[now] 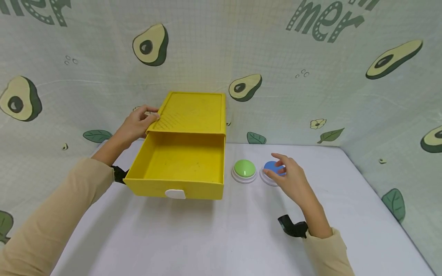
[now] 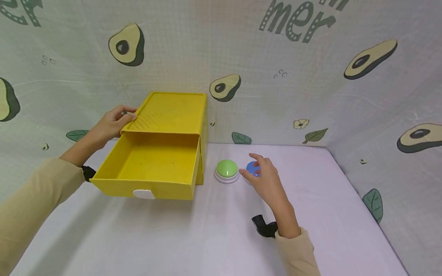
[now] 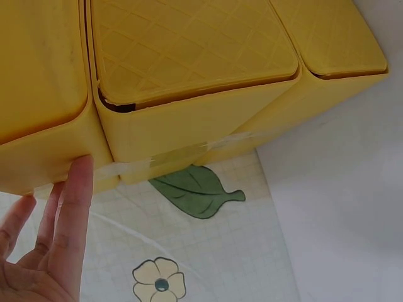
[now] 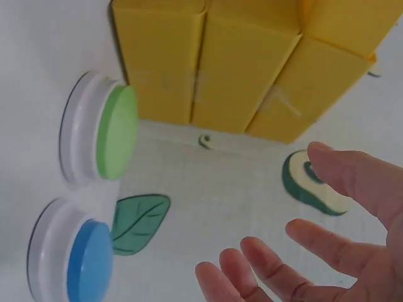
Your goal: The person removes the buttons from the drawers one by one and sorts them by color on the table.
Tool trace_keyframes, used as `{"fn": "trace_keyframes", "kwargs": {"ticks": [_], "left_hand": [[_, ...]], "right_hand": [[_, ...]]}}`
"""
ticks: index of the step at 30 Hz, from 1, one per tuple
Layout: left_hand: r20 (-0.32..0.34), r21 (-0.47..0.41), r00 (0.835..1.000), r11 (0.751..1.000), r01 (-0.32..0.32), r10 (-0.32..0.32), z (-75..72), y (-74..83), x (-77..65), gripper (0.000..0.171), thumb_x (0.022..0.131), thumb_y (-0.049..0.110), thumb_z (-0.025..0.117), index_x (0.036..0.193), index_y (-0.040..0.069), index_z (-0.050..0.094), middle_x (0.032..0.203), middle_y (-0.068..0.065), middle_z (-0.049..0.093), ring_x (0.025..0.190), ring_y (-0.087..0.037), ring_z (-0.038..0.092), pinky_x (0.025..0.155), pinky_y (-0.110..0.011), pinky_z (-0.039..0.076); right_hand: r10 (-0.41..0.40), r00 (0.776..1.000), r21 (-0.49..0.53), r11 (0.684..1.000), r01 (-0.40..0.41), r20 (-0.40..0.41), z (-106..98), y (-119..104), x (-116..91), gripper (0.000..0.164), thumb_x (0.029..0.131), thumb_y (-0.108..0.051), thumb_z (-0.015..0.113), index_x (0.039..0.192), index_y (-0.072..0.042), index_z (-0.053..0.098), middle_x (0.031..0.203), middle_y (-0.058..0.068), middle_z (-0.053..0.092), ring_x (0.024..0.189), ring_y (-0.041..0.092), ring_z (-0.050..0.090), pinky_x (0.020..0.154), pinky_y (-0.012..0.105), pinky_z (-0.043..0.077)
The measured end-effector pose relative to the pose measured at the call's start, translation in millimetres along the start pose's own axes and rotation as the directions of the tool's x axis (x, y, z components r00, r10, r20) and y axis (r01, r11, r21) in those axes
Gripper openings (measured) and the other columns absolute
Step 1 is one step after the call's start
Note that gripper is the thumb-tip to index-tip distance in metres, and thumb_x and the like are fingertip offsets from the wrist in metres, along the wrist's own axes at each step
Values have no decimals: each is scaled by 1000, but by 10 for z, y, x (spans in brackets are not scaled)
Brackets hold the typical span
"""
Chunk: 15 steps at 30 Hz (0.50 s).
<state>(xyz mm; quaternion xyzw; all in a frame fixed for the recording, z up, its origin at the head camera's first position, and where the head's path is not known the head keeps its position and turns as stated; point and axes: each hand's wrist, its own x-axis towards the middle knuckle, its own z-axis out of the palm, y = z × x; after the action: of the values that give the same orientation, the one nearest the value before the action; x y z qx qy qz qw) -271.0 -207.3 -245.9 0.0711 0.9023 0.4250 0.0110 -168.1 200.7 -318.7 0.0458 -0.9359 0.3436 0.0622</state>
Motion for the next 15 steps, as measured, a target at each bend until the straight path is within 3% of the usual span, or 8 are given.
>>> {"fn": "trace_keyframes", "kwargs": {"ticks": [7, 15], "left_hand": [[-9, 7, 1000, 1000, -3, 3, -1, -17, 1, 54, 98, 43, 36, 141, 10, 32, 128, -22, 47, 102, -33, 56, 79, -40, 54], [-4, 0, 1000, 1000, -7, 7, -4, -13, 0, 55, 98, 44, 37, 141, 10, 32, 129, -22, 47, 103, -34, 56, 80, -43, 54]], "right_hand": [[-86, 994, 124, 988, 93, -60, -81, -398, -268, 47, 87, -33, 64, 130, -18, 52, 98, 8, 63, 82, 17, 65, 67, 26, 52], [-208, 976, 277, 936, 217, -61, -98, -836, -554, 38, 85, -23, 67, 122, -24, 58, 87, 2, 64, 66, 7, 62, 63, 22, 53]]}}
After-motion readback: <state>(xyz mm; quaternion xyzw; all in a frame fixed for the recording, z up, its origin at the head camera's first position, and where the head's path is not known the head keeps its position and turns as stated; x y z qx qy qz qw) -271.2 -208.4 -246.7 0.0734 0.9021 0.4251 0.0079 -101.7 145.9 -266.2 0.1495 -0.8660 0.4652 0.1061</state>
